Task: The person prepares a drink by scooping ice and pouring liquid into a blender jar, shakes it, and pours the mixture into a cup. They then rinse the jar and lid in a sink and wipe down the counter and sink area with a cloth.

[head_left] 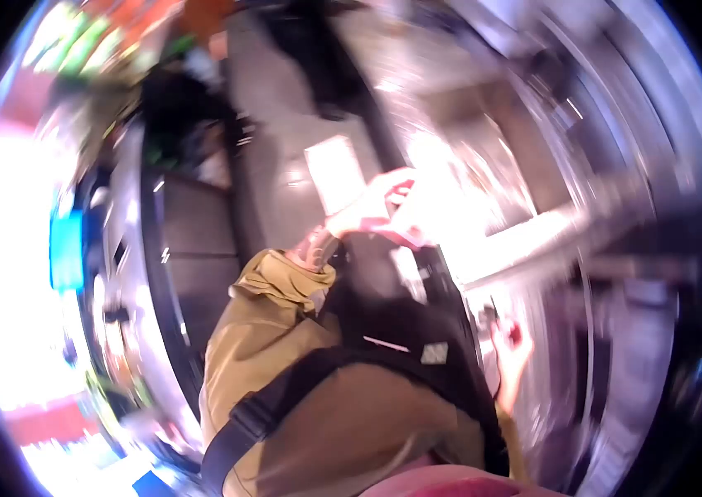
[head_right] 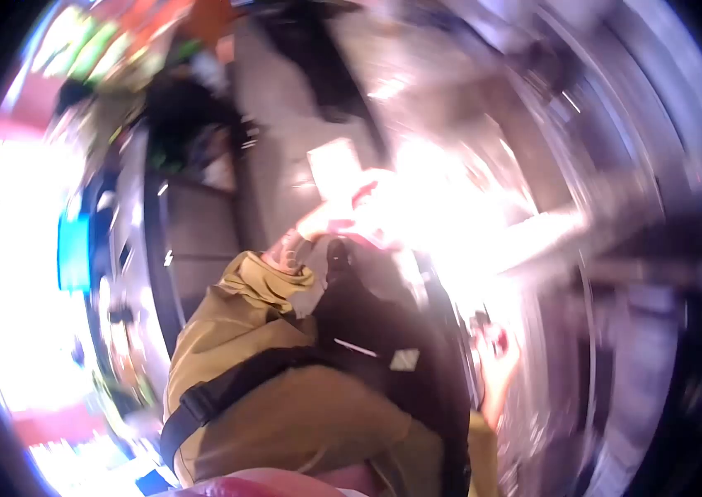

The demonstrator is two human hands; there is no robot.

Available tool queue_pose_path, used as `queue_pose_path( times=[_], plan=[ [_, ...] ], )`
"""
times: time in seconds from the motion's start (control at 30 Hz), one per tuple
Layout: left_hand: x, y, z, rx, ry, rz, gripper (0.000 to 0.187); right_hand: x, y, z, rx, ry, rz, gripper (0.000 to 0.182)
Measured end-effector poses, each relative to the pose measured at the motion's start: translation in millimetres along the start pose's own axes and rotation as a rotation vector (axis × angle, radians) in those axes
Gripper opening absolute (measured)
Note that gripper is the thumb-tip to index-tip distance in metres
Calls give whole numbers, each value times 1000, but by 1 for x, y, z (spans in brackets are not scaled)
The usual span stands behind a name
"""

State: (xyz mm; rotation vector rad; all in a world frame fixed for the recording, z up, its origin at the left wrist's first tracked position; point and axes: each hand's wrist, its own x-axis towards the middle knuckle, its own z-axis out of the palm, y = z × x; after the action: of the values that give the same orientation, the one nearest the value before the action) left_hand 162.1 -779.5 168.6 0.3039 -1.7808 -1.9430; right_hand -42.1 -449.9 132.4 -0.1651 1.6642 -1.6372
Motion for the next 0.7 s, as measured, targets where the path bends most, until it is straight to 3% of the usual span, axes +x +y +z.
queue_pose_path(
  times=[0.03, 0.13, 0.17, 0.27, 0.37, 0.5, 0.7],
  plan=[
    [-20, 27, -24, 170, 117, -50, 90, 8, -4, 23, -605, -135, -224, 22],
    [-96, 59, -130, 369, 447, -66, 88, 54, 36, 85, -534, -324, -293, 29],
    [-110, 71, -179, 331, 548, 3, 86, 69, 30, 125, -476, -380, -234, 31],
    [-196, 104, -316, 362, 825, 57, 79, 93, 61, 246, -597, -552, -329, 35],
    [-286, 135, -467, 510, 1092, 50, 78, 93, 68, 389, -877, -575, -493, 27],
    [-395, 173, -655, 581, 1389, 22, 77, 65, 71, 551, -1132, -562, -547, 30],
    [-506, 185, -862, 496, 1707, 6, 73, 49, 72, 661, -1244, -633, -455, 28]
  ],
)
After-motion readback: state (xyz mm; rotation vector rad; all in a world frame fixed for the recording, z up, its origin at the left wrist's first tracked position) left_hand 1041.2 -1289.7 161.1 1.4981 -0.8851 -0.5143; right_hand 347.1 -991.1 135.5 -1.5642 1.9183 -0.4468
